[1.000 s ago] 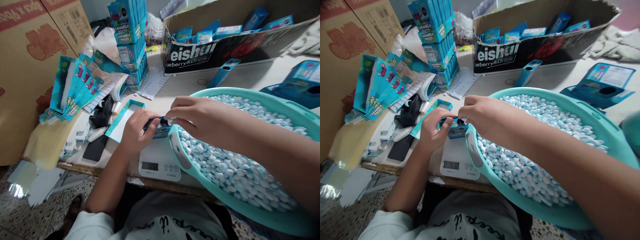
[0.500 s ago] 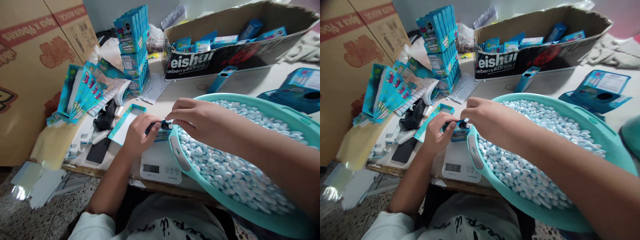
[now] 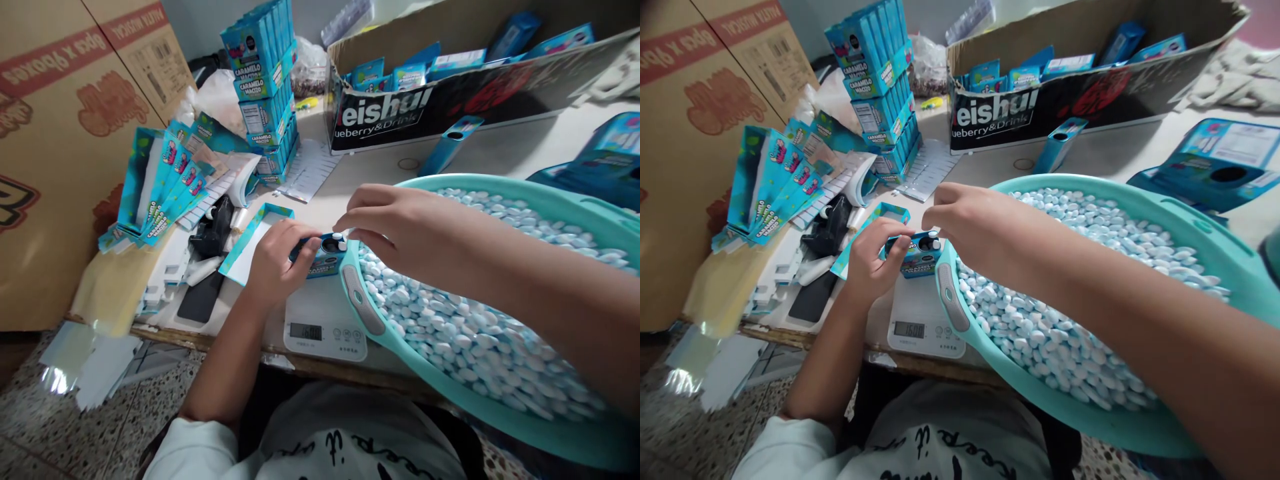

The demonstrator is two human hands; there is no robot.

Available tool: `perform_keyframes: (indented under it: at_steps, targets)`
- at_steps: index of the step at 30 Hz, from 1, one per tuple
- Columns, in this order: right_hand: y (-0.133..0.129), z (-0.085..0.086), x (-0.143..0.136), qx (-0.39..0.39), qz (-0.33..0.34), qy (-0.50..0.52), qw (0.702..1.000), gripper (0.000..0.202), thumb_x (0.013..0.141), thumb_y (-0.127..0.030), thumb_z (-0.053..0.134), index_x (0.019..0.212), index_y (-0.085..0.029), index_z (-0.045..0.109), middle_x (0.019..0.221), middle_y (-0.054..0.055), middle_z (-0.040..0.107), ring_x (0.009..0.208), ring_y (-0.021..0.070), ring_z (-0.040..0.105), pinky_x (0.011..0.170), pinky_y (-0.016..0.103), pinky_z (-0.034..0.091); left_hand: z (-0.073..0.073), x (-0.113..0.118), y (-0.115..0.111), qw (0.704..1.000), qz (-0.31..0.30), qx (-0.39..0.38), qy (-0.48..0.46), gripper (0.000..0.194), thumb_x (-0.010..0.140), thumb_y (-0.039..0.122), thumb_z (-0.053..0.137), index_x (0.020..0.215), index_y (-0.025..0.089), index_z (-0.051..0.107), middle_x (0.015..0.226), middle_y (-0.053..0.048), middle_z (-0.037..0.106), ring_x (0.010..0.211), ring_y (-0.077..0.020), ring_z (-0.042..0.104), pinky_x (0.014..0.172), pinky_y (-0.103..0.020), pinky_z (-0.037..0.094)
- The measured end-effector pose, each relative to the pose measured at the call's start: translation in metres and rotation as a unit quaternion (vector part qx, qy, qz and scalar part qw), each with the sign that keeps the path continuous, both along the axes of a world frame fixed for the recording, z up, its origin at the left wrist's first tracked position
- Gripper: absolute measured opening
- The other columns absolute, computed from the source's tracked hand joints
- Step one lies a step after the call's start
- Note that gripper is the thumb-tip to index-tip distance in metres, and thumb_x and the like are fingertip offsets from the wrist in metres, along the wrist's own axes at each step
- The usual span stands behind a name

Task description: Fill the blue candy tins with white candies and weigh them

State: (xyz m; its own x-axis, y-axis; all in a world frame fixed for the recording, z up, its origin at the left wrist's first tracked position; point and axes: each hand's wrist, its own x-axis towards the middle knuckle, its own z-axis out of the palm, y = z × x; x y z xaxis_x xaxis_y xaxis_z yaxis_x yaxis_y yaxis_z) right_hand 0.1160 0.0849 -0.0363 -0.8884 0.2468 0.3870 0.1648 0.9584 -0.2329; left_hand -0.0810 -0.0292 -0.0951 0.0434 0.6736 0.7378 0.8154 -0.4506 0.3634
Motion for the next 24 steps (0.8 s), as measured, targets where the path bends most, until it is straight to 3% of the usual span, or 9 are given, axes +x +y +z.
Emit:
perform_keyframes:
  at_steps: [5,17,24]
  targets:
    - [-0.0047,0.0066,0.0037,0.004,-0.026,-0.016,1.0,0.033,0.103,-0.02,0.041,0.107,-0.02,0.073,0.103,0.008,0.064,0.082,0.0157,0.058,0.075,0.032,0.044,-0.0007,0.0001,0.0002,0.999,0.011,0.003,0.04,0.025,0.107,0.033,0.051,0.1,0.019,0.07,0.094,-0.005,0.075,0.089,-0.0178,0.068,0.081,-0.032,0.053]
    - [-0.0027,0.0059,0.0026,0.002,-0.015,-0.026,1.0,0.033,0.101,-0.017,0.041,0.104,-0.021,0.074,0.101,0.008,0.063,0.077,0.0152,0.055,0.071,0.032,0.042,-0.0023,0.0011,0.0006,0.998,0.009,0.011,0.053,0.026,0.108,0.035,0.049,0.102,0.02,0.069,0.095,-0.006,0.074,0.091,-0.0187,0.068,0.082,-0.033,0.054]
    - [0.0021,-0.0017,0.0014,-0.027,-0.033,-0.028,0.999,0.033,0.098,-0.013,0.042,0.104,-0.019,0.074,0.102,0.008,0.062,0.075,0.0138,0.053,0.069,0.031,0.04,-0.0018,0.0076,-0.0013,0.997,0.021,0.028,0.068,0.018,0.104,0.029,0.055,0.105,0.018,0.069,0.097,-0.007,0.074,0.091,-0.0201,0.067,0.083,-0.034,0.053]
